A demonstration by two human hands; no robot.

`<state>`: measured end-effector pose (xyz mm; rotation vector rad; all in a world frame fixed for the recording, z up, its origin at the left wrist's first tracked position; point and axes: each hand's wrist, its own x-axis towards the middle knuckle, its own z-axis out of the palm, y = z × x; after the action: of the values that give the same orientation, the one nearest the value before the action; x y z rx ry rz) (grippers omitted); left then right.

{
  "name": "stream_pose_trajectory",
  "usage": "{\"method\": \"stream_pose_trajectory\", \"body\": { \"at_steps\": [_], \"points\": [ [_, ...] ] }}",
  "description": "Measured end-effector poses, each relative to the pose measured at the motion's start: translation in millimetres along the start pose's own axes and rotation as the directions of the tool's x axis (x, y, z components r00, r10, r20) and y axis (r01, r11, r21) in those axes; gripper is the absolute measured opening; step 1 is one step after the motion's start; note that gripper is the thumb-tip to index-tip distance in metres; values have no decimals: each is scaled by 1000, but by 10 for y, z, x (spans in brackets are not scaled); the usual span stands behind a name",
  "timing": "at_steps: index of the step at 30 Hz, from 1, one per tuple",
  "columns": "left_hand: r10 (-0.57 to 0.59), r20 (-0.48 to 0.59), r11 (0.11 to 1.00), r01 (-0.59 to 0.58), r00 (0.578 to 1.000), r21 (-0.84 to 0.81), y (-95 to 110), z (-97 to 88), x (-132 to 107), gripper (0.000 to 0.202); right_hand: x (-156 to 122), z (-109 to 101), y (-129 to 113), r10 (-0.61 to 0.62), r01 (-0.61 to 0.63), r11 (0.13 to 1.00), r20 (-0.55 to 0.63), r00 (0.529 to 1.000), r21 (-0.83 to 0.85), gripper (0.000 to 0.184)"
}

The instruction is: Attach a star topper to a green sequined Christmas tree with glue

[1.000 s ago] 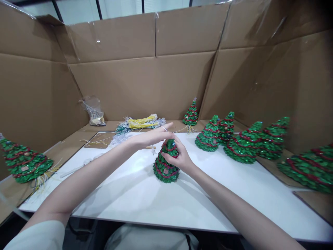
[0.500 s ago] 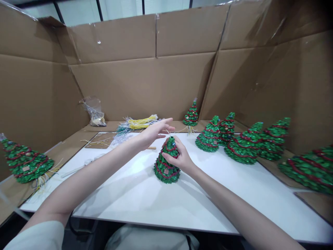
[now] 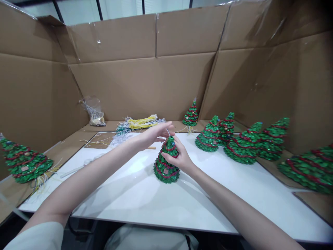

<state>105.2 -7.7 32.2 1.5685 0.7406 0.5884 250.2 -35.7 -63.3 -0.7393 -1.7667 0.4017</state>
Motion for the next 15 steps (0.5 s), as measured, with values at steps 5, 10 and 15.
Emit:
{"method": "stream_pose_trajectory", "body": {
  "at_steps": [5,10,15],
  "points": [
    [51,-84,994,-42,995,102,-61,-48,105,52,-6,-8,-22,23,-23,1000,7,1000,-2,12],
    [285,103,832,-299,953,467,-18,4,41,43,-15,6,10,31,-31,1000,-6,1000,-1,16],
    [214,76,864,-225,974,450,-11,18,-3,48,-12,11,10,40,-40,999,-7,999,20,18]
  ]
}}
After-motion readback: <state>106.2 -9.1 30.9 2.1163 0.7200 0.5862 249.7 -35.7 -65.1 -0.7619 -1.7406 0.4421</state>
